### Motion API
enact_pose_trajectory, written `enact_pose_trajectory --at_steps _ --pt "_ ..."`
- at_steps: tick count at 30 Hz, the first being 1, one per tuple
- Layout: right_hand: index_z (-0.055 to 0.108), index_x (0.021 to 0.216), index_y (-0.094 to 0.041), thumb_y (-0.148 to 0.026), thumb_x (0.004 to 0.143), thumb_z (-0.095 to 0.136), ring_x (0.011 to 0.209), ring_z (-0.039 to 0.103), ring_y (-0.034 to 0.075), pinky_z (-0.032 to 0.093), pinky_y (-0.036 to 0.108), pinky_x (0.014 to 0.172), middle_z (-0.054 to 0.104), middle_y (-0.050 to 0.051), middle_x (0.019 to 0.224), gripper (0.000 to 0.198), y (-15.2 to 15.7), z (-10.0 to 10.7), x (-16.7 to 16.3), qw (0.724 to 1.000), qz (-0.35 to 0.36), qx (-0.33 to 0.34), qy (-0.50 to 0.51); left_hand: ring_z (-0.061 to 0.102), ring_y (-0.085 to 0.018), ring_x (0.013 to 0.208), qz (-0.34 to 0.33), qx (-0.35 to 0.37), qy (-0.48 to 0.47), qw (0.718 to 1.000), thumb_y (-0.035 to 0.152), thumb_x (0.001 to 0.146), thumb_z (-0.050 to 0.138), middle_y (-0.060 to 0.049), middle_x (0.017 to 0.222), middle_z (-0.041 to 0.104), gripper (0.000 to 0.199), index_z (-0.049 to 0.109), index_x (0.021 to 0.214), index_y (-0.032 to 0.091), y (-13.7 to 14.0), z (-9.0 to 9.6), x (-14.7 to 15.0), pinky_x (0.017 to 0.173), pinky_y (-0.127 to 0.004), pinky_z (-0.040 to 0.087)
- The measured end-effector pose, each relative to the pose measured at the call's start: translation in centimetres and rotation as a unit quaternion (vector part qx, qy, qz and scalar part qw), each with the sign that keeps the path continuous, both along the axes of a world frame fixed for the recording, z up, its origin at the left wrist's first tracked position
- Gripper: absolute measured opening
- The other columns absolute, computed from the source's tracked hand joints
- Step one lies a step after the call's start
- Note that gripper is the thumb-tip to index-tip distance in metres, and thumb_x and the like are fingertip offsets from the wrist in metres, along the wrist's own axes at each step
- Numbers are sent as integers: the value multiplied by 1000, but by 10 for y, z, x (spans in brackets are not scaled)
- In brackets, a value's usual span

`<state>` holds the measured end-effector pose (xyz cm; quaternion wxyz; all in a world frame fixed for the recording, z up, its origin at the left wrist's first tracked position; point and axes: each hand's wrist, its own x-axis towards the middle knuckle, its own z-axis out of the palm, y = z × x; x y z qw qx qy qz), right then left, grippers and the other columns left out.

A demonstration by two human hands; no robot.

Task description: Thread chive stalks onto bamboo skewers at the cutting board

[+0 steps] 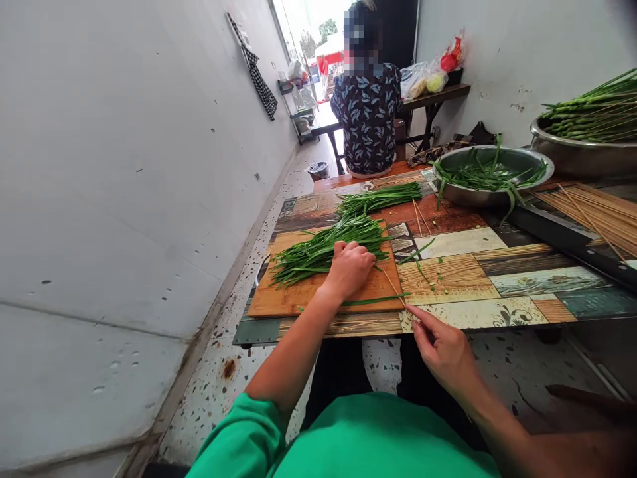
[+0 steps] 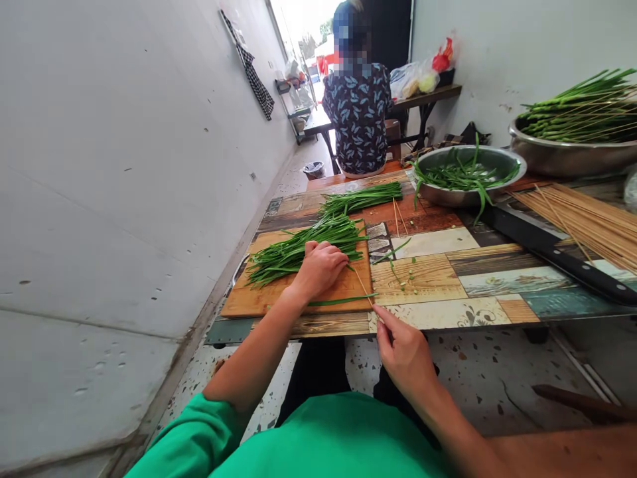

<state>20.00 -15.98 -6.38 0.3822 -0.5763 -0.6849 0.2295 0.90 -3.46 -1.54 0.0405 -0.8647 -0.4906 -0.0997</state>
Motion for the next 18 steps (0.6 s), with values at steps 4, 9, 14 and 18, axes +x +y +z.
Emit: enact_pose_trajectory --at_steps 4,9,14,18 --pt "68 111 -18 -25 86 45 81 71 18 55 24 68 73 6 100 35 -2 -1 0 1000 -1 13 0 57 -20 87 -1 -38 -69 997 23 89 46 -6 86 70 23 69 87 18 -5 -5 0 83 -36 34" --pt "65 116 -15 -28 88 45 67 69 16 54 23 60 74 7 93 36 -3 -7 1 1000 1 -11 12 60 -18 91 16 -62 -131 989 24 87 50 -3 91 72 21 70 91 20 -8 -12 0 85 -36 34" --pt "66 114 -16 -27 88 45 73 70 17 55 24 65 74 6 94 35 -2 -6 -1 1000 -3 2 17 61 -17 91 37 -70 -140 987 22 86 50 -2 92 72 21 70 90 20 -9 -12 -1 84 -36 33" --pt "67 114 -17 -27 87 46 74 70 17 55 24 66 74 7 96 35 -1 -5 -2 1000 -2 0 16 61 -17 92 27 -71 -146 986 22 86 50 -1 92 72 20 70 90 20 -9 -12 -3 84 -34 33"
